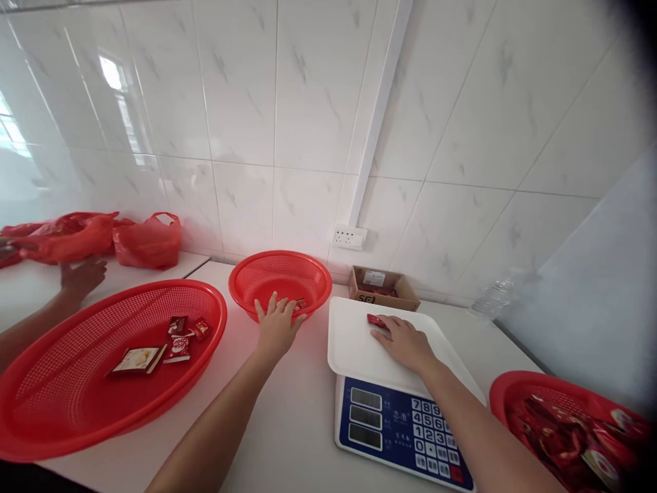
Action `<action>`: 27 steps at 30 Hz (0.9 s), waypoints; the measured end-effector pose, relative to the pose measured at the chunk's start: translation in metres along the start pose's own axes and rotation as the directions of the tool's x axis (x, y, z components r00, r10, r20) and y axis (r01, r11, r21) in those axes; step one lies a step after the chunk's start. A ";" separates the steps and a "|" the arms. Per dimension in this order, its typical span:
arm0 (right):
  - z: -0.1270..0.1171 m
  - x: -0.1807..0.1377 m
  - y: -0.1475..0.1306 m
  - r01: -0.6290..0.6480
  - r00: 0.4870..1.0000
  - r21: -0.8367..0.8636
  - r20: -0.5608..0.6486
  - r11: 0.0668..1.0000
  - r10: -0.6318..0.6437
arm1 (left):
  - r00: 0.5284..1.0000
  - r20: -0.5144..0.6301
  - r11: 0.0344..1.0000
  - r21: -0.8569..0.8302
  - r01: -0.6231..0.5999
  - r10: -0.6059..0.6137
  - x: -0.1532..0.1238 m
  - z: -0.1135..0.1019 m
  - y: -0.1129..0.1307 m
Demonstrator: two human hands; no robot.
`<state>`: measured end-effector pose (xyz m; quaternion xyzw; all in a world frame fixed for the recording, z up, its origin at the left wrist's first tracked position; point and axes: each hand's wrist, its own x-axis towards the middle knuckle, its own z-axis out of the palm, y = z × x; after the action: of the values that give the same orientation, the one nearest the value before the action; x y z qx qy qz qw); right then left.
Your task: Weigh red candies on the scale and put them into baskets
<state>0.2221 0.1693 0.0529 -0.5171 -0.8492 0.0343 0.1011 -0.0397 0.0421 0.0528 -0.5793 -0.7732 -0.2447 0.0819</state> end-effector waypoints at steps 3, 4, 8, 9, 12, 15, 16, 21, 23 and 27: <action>-0.003 -0.002 -0.003 0.067 0.995 -0.018 -0.068 0.998 -0.068 | 0.992 -0.119 0.999 -0.010 0.044 -0.045 -0.014 0.006 -0.017; -0.004 -0.003 -0.004 0.074 0.994 -0.013 -0.079 0.997 -0.074 | 0.988 -0.147 0.999 -0.015 0.046 -0.048 -0.017 0.010 -0.022; -0.010 0.000 -0.007 0.028 0.995 0.017 -0.101 0.999 -0.026 | 0.982 -0.190 0.999 -0.032 0.012 -0.018 -0.024 0.021 -0.031; -0.013 0.003 -0.009 -0.013 0.995 0.046 -0.101 0.999 0.018 | 0.981 -0.194 0.999 -0.041 0.006 -0.014 -0.025 0.022 -0.031; -0.021 0.019 -0.021 -0.159 0.973 0.297 -0.116 0.942 0.201 | 0.981 -0.194 0.997 -0.074 0.010 -0.024 -0.026 0.024 -0.028; -0.026 0.043 -0.048 -0.163 0.940 0.570 -0.159 0.806 0.302 | 0.981 -0.190 0.995 -0.098 0.011 -0.029 -0.027 0.024 -0.023; -0.027 0.051 -0.060 -0.142 0.939 0.613 -0.165 0.777 0.302 | 0.982 -0.188 0.995 -0.104 0.007 -0.027 -0.028 0.024 -0.022; -0.018 0.084 -0.134 -0.015 0.969 0.686 -0.169 0.728 0.179 | 0.983 -0.182 0.991 -0.131 0.011 -0.035 -0.029 0.022 -0.019; -0.010 0.091 -0.160 0.025 0.977 0.692 -0.171 0.721 0.130 | 0.982 -0.187 0.991 -0.135 0.014 -0.039 -0.030 0.021 -0.020; 0.007 0.092 -0.189 0.063 0.995 0.704 -0.096 0.708 0.007 | 0.980 -0.194 0.991 -0.137 0.005 -0.032 -0.030 0.022 -0.021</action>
<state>0.0152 0.1638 0.0896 -0.4273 -0.7738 0.3310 0.3302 -0.0466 0.0220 0.0155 -0.5494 -0.7482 -0.3533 0.1157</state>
